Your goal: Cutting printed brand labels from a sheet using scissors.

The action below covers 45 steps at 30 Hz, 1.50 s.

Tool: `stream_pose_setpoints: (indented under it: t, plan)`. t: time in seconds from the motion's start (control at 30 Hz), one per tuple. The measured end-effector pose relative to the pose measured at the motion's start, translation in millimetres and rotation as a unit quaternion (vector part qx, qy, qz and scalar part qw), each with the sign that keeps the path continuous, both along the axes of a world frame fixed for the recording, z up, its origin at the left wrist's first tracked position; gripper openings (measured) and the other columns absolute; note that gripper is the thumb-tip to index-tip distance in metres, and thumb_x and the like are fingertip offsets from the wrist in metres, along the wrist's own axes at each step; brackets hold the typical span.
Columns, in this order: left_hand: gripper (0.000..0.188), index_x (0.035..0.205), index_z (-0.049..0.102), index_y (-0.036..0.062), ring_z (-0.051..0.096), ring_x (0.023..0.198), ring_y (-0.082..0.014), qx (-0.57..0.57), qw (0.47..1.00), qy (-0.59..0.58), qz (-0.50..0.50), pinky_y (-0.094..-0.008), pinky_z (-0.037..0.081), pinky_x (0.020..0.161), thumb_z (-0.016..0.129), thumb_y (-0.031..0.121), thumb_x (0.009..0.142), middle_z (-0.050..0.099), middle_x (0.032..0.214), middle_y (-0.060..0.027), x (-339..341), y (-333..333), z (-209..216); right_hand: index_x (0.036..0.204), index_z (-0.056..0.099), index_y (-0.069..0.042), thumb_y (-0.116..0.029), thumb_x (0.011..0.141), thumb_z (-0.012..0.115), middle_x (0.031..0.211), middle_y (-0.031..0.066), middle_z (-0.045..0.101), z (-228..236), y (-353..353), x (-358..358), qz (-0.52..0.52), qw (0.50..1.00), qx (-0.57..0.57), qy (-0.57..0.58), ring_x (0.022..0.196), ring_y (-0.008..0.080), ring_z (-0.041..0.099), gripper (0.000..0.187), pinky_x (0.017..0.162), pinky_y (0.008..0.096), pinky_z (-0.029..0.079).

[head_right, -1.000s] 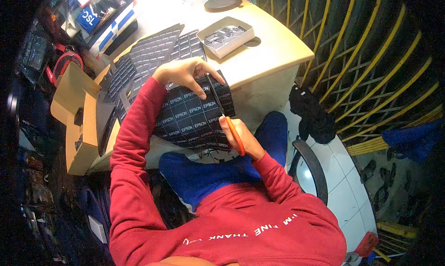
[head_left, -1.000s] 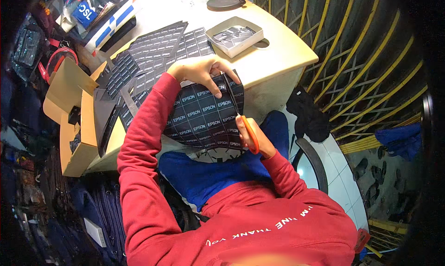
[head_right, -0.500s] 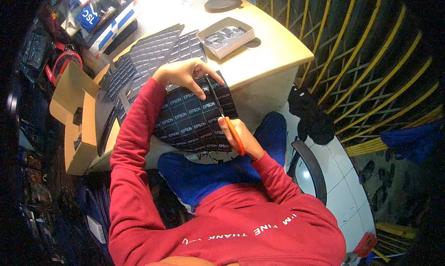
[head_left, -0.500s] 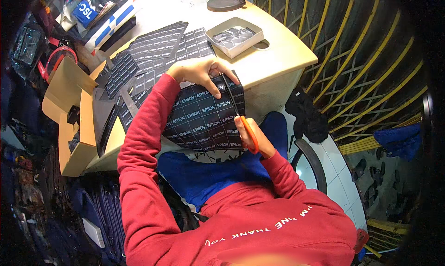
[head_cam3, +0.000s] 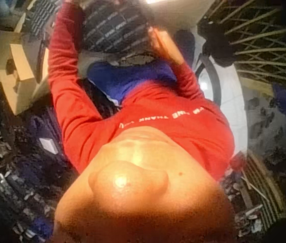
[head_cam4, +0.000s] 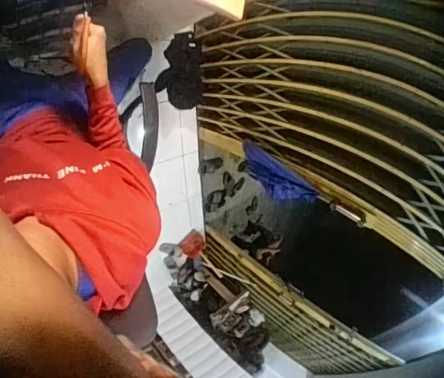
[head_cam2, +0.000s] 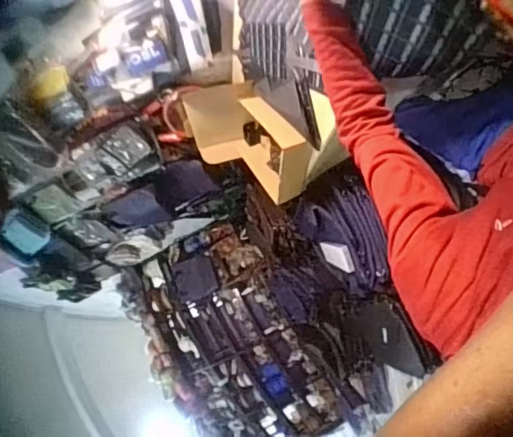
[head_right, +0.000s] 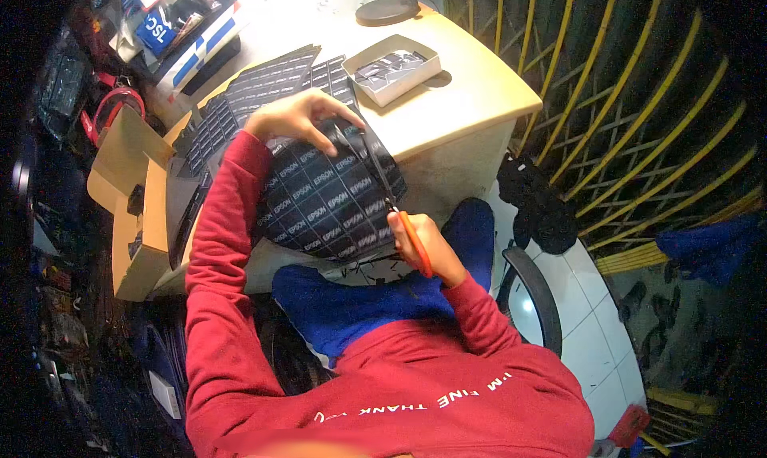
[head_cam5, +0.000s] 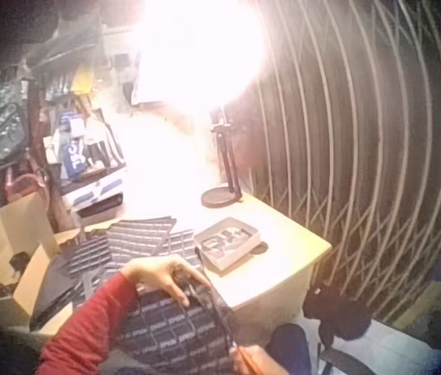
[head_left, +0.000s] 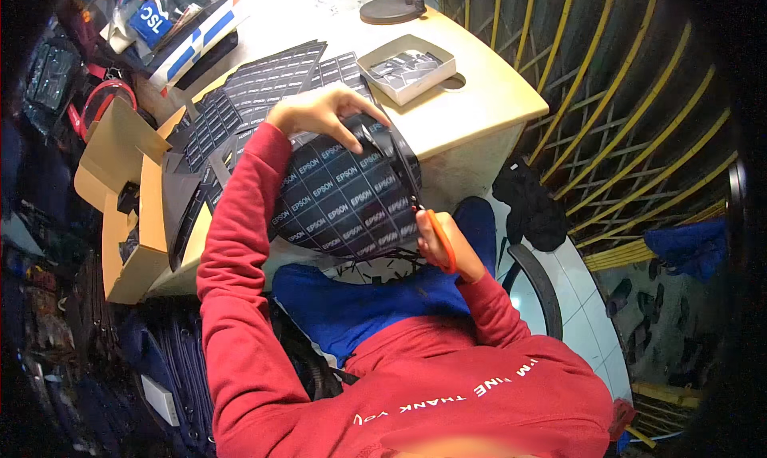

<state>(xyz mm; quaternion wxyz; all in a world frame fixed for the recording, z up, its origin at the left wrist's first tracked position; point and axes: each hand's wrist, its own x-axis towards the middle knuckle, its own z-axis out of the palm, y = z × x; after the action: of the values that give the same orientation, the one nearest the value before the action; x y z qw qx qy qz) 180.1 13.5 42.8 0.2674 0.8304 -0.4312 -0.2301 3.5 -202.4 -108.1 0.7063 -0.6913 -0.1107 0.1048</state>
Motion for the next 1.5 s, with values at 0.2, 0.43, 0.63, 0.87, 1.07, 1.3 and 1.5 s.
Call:
stream_pose_setpoints:
  t: [0.2, 0.43, 0.63, 0.87, 1.07, 1.3, 1.5]
  plan:
    - [0.058, 0.115, 0.062, 0.0125, 0.049, 0.113, -0.0198, -0.061, 0.976, -0.033, 0.205, -0.0337, 0.031, 0.103, 0.079, 0.012, 0.06, 0.06, 0.116, -0.0077, 25.0, 87.0, 26.5, 0.06, 0.043, -0.006, -0.053, 0.093, 0.037, 0.044, -0.0024, 0.037, -10.5, -23.7, -8.3, 0.022, 0.995, 0.079, 0.062, 0.035, 0.0059, 0.037, 0.057, 0.033, 0.0215, 0.028]
    - [0.05, 0.114, 0.061, 0.0052, 0.062, 0.087, -0.0142, -0.163, 0.88, -0.134, 0.425, -0.0243, 0.047, 0.077, 0.078, 0.02, 0.069, 0.065, 0.102, -0.0102, 23.3, 169.1, -13.4, 0.07, 0.048, -0.006, -0.052, 0.088, 0.049, 0.053, -0.0051, 0.04, 22.0, -16.9, -24.0, 0.01, 0.995, 0.098, 0.026, 0.044, 0.0029, 0.038, 0.049, 0.04, 0.0189, 0.031]
    - [0.033, 0.111, 0.063, 0.006, 0.057, 0.071, -0.0035, -0.291, 0.816, -0.225, 0.445, -0.0175, 0.041, 0.059, 0.07, 0.013, 0.079, 0.065, 0.084, -0.0012, 4.7, 163.0, -26.0, 0.079, 0.048, -0.007, -0.037, 0.073, 0.076, 0.06, -0.0067, 0.042, 97.2, 24.3, -53.3, 0.127, 0.952, 0.279, -0.027, 0.053, 0.0009, 0.038, 0.041, 0.046, 0.0182, 0.03]
    - [0.031, 0.111, 0.063, 0.0032, 0.041, 0.061, 0.0, -0.294, 0.831, -0.256, 0.398, -0.0147, 0.031, 0.054, 0.068, 0.011, 0.082, 0.05, 0.073, 0.0091, -39.5, 128.9, -20.8, 0.091, 0.048, 0.002, -0.052, 0.049, 0.086, 0.076, -0.0019, 0.041, 165.1, 40.9, -60.2, 0.254, 0.904, 0.334, -0.075, 0.062, 0.0055, 0.035, 0.079, 0.053, 0.0208, 0.028]
    - [0.031, 0.112, 0.062, 0.0019, 0.057, 0.091, -0.008, -0.32, 0.816, -0.194, 0.44, -0.0192, 0.043, 0.081, 0.067, 0.01, 0.083, 0.061, 0.103, -0.0038, -63.6, 128.5, -20.1, 0.095, 0.052, 0.006, -0.036, 0.068, 0.077, 0.073, -0.0017, 0.043, 146.3, 37.4, -58.4, 0.315, 0.889, 0.318, -0.101, 0.058, 0.0049, 0.035, 0.056, 0.051, 0.0196, 0.028]
    - [0.032, 0.112, 0.062, 0.0029, 0.04, 0.061, 0.0022, -0.314, 0.808, -0.211, 0.452, -0.0146, 0.029, 0.052, 0.068, 0.013, 0.082, 0.055, 0.078, 0.0073, -77.0, 137.4, -25.4, 0.086, 0.057, 0.005, -0.043, 0.073, 0.07, 0.067, -0.0027, 0.045, 162.1, 45.8, -66.9, 0.239, 0.899, 0.366, -0.038, 0.055, 0.0056, 0.035, 0.052, 0.049, 0.0219, 0.028]
    - [0.03, 0.111, 0.062, 0.0026, 0.056, 0.084, -0.0051, -0.31, 0.815, -0.217, 0.439, -0.0191, 0.044, 0.076, 0.067, 0.012, 0.083, 0.062, 0.094, -0.0011, -83.2, 130.9, -21.5, 0.078, 0.053, 0.001, -0.049, 0.059, 0.078, 0.064, -0.0035, 0.044, 156.0, 32.8, -57.5, 0.334, 0.914, 0.213, 0.091, 0.053, 0.0033, 0.035, 0.06, 0.046, 0.0202, 0.025]
